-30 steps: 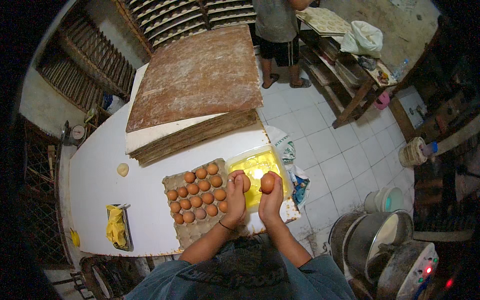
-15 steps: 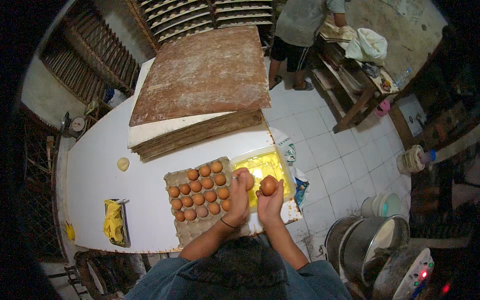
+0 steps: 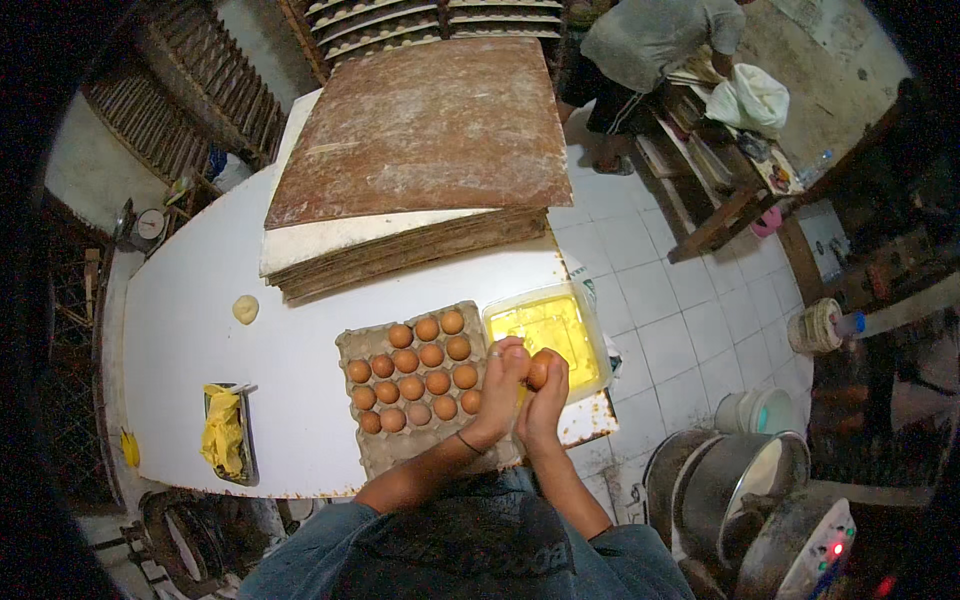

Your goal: The person weighs a white powder on a digital scale, then moves to a table to crack eggs into a yellow container. They separate the yolks from the whites by hand and add the yolks to a dough mixer.

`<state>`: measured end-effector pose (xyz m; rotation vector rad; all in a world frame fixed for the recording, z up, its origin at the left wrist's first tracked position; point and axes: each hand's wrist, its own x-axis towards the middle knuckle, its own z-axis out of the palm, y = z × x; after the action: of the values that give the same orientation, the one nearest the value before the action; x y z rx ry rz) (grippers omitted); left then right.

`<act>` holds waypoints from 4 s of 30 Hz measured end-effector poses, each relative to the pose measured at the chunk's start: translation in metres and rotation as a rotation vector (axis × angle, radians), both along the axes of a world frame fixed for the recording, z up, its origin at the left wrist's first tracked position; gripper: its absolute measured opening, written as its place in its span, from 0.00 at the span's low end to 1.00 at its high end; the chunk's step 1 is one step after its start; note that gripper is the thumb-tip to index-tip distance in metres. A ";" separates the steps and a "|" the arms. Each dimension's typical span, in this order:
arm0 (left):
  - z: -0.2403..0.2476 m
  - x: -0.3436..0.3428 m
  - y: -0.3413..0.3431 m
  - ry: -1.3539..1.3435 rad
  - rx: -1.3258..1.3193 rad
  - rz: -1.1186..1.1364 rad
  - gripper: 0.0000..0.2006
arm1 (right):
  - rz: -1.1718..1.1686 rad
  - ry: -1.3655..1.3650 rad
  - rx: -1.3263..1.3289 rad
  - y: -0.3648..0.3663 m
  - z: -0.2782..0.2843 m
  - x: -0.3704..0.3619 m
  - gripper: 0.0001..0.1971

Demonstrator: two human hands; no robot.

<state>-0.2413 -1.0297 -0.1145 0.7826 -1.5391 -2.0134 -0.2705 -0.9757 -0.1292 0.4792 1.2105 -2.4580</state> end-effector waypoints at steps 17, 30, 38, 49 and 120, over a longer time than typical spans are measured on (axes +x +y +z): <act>-0.048 0.122 -0.163 0.002 -0.186 0.208 0.20 | 0.092 -0.021 0.098 0.021 -0.019 0.002 0.16; -0.045 0.100 -0.179 -0.448 -1.130 0.197 0.11 | 0.419 0.208 0.193 0.014 0.037 0.002 0.20; 0.038 0.026 -0.051 -0.022 -0.111 -0.641 0.20 | 0.590 0.519 0.461 0.037 0.055 -0.020 0.22; 0.024 0.003 -0.039 -0.227 -0.289 -0.575 0.20 | 0.782 0.774 0.728 0.054 0.045 -0.054 0.19; -0.032 -0.015 -0.023 -0.261 -0.037 -0.322 0.16 | 1.182 0.842 0.817 0.038 0.035 -0.120 0.18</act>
<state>-0.2564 -1.0523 -0.1465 0.8548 -1.9512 -2.1664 -0.3906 -0.9380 -0.0943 -0.9581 1.9629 -1.0306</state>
